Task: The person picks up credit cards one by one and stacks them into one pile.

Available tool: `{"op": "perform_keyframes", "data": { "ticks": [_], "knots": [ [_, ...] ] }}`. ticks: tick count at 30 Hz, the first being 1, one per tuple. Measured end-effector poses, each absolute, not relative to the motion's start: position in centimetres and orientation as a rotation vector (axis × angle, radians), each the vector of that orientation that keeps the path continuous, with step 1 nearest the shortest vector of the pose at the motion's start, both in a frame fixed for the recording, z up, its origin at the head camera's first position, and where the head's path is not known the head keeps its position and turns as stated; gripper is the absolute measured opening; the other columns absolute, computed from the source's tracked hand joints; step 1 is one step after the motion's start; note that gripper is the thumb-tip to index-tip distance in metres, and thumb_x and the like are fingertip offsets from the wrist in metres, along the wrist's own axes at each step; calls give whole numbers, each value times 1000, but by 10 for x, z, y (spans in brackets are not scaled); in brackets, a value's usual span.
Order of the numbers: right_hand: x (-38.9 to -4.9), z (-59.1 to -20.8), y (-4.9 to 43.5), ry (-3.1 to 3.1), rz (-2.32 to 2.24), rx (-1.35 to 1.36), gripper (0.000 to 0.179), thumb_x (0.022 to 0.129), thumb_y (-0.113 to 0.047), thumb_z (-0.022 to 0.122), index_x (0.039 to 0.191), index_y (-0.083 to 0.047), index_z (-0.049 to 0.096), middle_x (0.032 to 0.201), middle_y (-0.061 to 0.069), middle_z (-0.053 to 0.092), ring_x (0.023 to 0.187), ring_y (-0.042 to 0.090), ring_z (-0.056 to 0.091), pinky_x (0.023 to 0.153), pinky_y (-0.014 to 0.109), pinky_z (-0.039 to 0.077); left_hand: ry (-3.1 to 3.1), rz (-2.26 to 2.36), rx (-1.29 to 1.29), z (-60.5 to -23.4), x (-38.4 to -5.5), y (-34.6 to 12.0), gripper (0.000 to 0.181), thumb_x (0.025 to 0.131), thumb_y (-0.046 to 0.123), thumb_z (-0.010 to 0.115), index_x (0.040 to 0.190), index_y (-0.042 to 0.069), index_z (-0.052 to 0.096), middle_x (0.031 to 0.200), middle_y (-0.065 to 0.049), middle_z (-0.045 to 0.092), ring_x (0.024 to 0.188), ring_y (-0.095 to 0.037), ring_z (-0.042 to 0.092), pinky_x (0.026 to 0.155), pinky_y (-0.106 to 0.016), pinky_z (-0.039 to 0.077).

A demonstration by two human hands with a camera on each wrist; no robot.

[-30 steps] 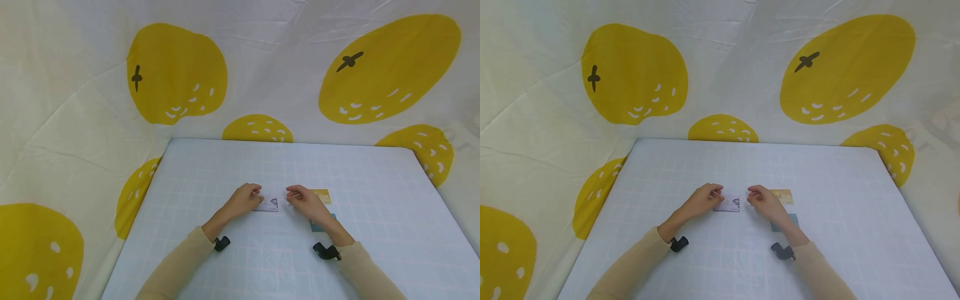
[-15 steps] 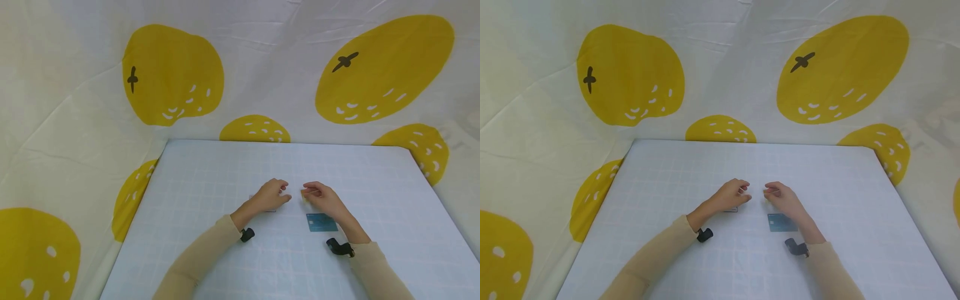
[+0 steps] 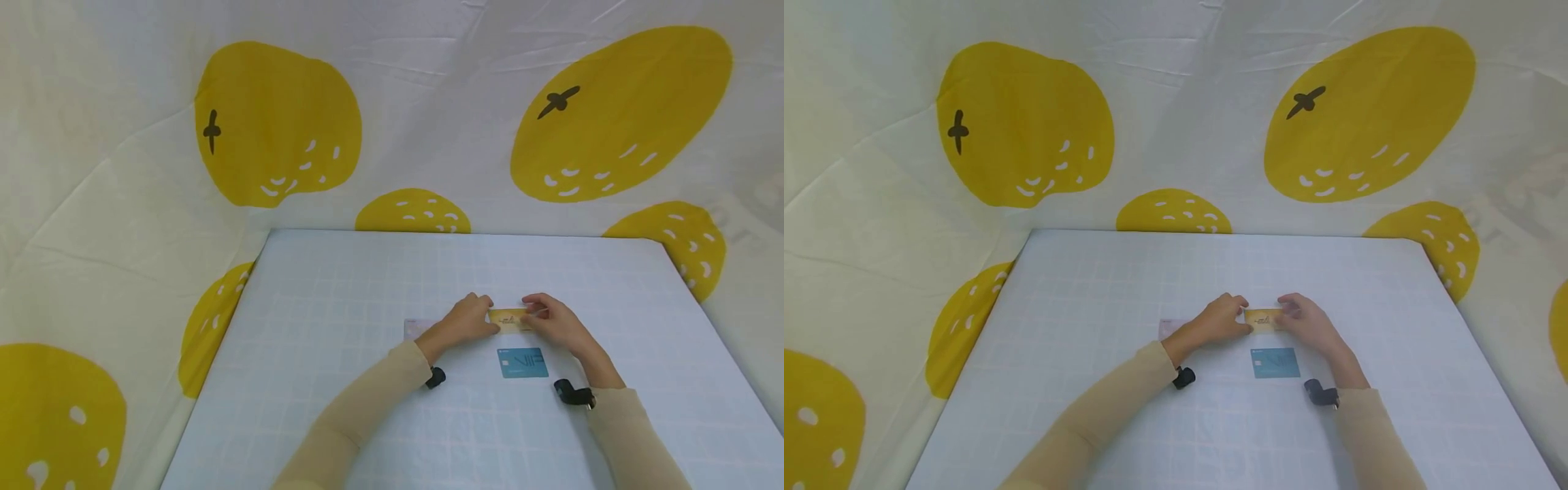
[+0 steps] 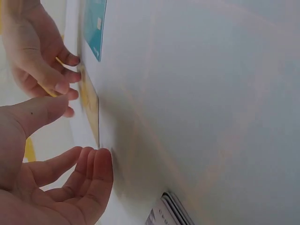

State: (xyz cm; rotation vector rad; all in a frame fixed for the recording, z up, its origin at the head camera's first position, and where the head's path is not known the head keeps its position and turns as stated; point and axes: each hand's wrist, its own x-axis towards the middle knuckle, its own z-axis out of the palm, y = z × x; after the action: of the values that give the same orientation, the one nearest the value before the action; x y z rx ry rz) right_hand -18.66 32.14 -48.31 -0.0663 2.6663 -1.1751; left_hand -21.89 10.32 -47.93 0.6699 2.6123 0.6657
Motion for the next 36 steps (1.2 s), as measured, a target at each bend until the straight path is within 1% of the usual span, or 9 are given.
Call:
{"op": "perform_keyframes", "data": {
  "ticks": [5,9,14,17,21,25,30,36],
  "knots": [
    [-191,-488,331,2640,-1113,-142,52,93,-20,71,137,0,51,115,19,59,101,34,54,87,47,46,2628,608,645,-485,-217,111,53,89,37,76,131,8,59,102,-2,55,82,-11,50,71,-23,44],
    [-193,-486,335,2614,-1042,-185,56,89,-17,75,137,-1,50,109,15,57,97,30,52,84,44,45,2656,592,613,-488,-215,114,50,88,34,78,127,10,59,100,-1,53,82,-12,49,71,-23,44],
    [-195,-484,336,2594,-980,-189,55,88,-15,77,134,-1,50,102,12,55,92,28,51,82,41,45,2693,576,606,-492,-215,115,45,86,32,80,121,12,59,97,0,52,81,-11,48,70,-23,43],
    [-197,-486,336,2603,-973,-187,51,87,-14,77,130,-1,52,99,11,55,91,27,51,81,40,45,2698,575,608,-492,-215,115,45,86,32,80,120,12,59,97,-1,53,80,-12,49,71,-24,44],
    [-198,-490,337,2609,-991,-202,46,87,-11,77,126,0,55,99,11,54,91,27,50,81,40,44,2696,574,603,-492,-214,115,47,86,32,81,122,12,58,99,-1,53,81,-12,49,72,-24,45],
    [-198,-492,338,2600,-1005,-183,48,87,-10,77,127,0,53,100,11,54,92,27,50,82,41,44,2702,574,610,-493,-215,115,47,86,32,81,122,12,59,99,-1,54,81,-11,49,72,-23,44],
    [-198,-491,337,2590,-1006,-160,52,86,-12,78,129,1,52,101,12,54,92,27,50,81,39,44,2707,576,618,-495,-216,116,44,85,31,81,119,12,59,95,0,53,79,-11,48,70,-23,43],
    [-197,-491,336,2588,-1032,-187,50,85,-10,79,126,4,53,101,12,55,92,27,50,81,39,44,2682,603,587,-495,-217,115,43,85,30,81,118,13,59,95,1,52,80,-11,48,72,-23,44]
  ]
}}
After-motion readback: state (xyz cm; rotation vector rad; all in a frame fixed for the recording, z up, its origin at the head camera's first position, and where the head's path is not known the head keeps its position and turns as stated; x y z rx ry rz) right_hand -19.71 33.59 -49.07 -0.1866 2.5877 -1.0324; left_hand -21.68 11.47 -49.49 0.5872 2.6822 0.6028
